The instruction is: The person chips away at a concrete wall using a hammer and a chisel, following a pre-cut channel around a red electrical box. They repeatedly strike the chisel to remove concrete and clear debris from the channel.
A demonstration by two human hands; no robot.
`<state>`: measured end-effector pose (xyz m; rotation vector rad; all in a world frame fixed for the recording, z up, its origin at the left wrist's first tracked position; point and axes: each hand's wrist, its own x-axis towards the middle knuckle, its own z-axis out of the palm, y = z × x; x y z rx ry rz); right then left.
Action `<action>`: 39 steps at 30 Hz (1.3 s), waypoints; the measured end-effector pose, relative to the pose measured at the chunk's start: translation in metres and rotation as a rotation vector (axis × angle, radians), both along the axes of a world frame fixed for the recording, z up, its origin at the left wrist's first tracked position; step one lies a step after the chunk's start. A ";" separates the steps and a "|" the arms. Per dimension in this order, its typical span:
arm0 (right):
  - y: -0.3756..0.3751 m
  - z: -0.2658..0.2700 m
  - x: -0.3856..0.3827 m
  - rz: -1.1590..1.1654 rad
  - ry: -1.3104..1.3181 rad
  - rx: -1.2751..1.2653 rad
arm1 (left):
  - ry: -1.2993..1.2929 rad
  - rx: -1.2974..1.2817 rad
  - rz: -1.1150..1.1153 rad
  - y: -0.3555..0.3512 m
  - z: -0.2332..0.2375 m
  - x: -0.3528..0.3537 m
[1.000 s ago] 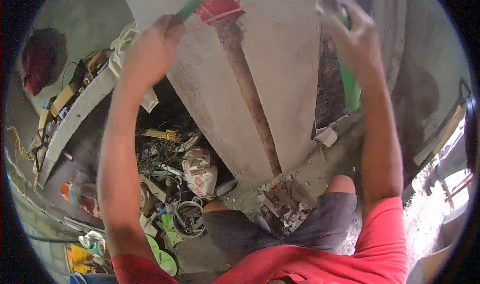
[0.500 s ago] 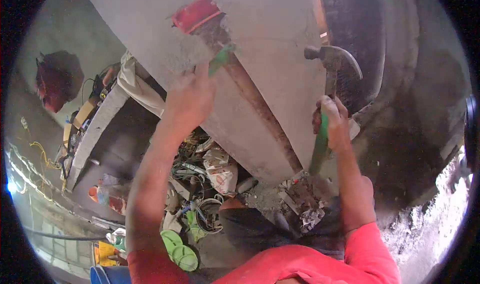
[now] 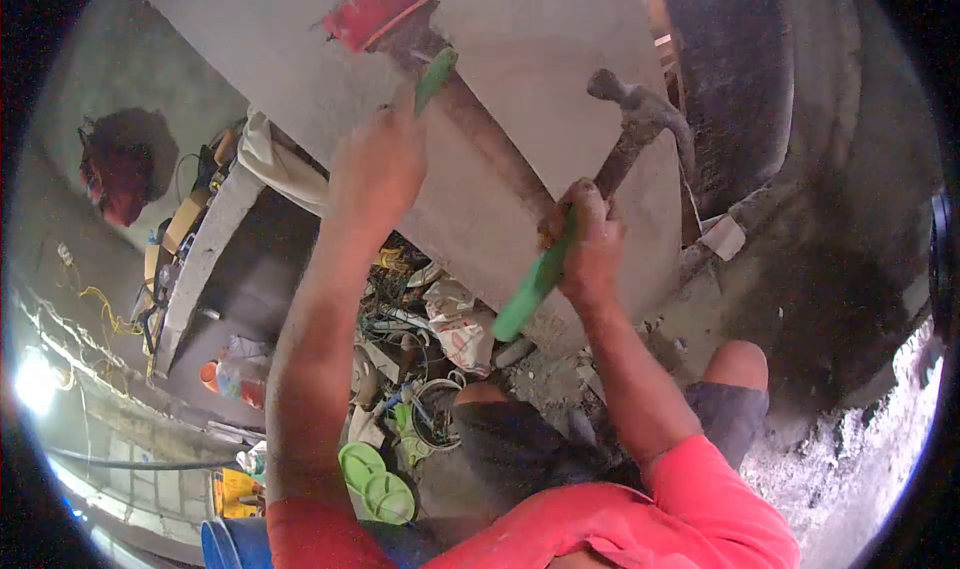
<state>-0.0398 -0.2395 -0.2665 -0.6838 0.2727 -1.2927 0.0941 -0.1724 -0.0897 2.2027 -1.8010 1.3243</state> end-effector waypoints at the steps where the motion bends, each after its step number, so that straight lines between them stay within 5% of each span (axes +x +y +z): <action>1: 0.003 0.000 0.013 0.022 -0.040 0.068 | -0.006 0.010 0.004 0.000 0.003 0.000; 9: 0.011 0.034 0.116 -0.141 0.115 -0.101 | -0.120 0.068 -0.034 -0.001 0.000 0.011; 12: 0.011 0.048 0.071 0.121 0.187 -0.030 | -0.059 0.008 0.003 -0.004 0.002 0.004; 16: 0.020 0.032 0.098 -0.014 -0.021 0.057 | -0.041 -0.043 -0.022 -0.007 -0.003 0.001; 19: -0.002 0.026 0.111 -0.243 0.185 -0.261 | -0.102 -0.042 -0.087 -0.011 -0.007 0.017; 21: -0.001 0.035 0.077 -0.001 0.207 -0.094 | -0.155 -0.065 -0.113 -0.015 -0.007 0.028; 25: 0.022 0.049 0.079 -0.103 -0.099 0.027 | -0.055 -0.004 -0.066 -0.013 -0.004 0.024; 29: 0.006 0.046 0.089 0.107 0.082 -0.063 | 0.018 -0.114 -0.087 -0.017 -0.008 0.013; 39: 0.013 0.033 0.065 -0.007 -0.013 -0.041 | 0.116 -0.205 0.002 -0.023 -0.028 -0.004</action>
